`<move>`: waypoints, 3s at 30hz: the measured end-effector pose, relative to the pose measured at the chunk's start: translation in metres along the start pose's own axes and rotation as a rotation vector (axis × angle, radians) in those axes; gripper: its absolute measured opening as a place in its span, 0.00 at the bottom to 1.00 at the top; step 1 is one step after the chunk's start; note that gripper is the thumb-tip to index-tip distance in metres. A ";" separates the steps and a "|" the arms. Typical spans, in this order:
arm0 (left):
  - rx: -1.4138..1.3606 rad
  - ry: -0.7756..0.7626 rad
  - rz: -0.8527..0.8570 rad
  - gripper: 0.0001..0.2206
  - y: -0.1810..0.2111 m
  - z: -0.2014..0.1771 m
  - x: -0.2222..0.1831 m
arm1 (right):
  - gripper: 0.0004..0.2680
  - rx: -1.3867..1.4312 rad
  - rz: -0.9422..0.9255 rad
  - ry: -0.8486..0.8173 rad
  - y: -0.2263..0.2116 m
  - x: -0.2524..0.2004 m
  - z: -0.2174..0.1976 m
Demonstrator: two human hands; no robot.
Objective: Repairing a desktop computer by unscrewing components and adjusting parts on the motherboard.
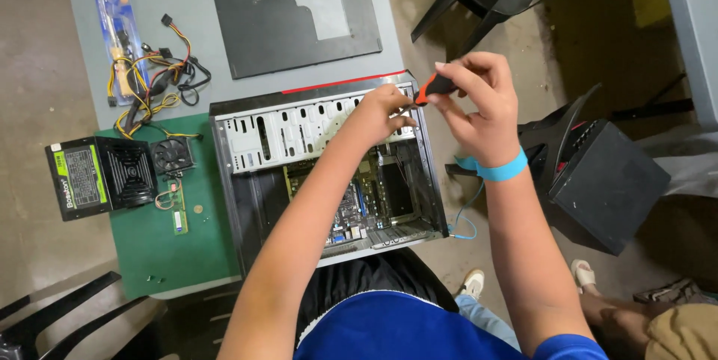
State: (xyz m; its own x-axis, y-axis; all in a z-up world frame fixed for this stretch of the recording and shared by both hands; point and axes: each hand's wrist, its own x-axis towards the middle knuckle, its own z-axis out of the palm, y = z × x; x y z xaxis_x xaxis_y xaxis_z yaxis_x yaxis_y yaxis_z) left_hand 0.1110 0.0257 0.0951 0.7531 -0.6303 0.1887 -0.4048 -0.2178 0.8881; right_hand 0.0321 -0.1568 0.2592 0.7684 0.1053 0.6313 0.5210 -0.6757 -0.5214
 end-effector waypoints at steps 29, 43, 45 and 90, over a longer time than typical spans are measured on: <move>-0.001 0.007 -0.074 0.09 -0.014 0.015 -0.005 | 0.20 0.202 0.071 0.062 0.001 -0.010 0.020; -0.034 0.065 -0.197 0.04 -0.013 0.015 0.002 | 0.11 0.240 0.030 -0.019 -0.020 0.010 0.008; -0.049 0.048 -0.168 0.04 -0.008 0.011 0.001 | 0.12 0.226 0.015 -0.018 -0.014 0.009 0.012; -0.041 0.048 -0.071 0.08 0.017 0.012 -0.008 | 0.18 -0.043 0.024 0.179 -0.026 -0.030 -0.010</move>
State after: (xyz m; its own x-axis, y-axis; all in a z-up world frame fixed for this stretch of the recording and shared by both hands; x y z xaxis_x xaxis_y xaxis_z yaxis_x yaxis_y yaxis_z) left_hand 0.0924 0.0181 0.1035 0.8034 -0.5778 0.1434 -0.3288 -0.2297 0.9160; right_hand -0.0082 -0.1494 0.2599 0.6998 -0.0402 0.7132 0.4842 -0.7073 -0.5150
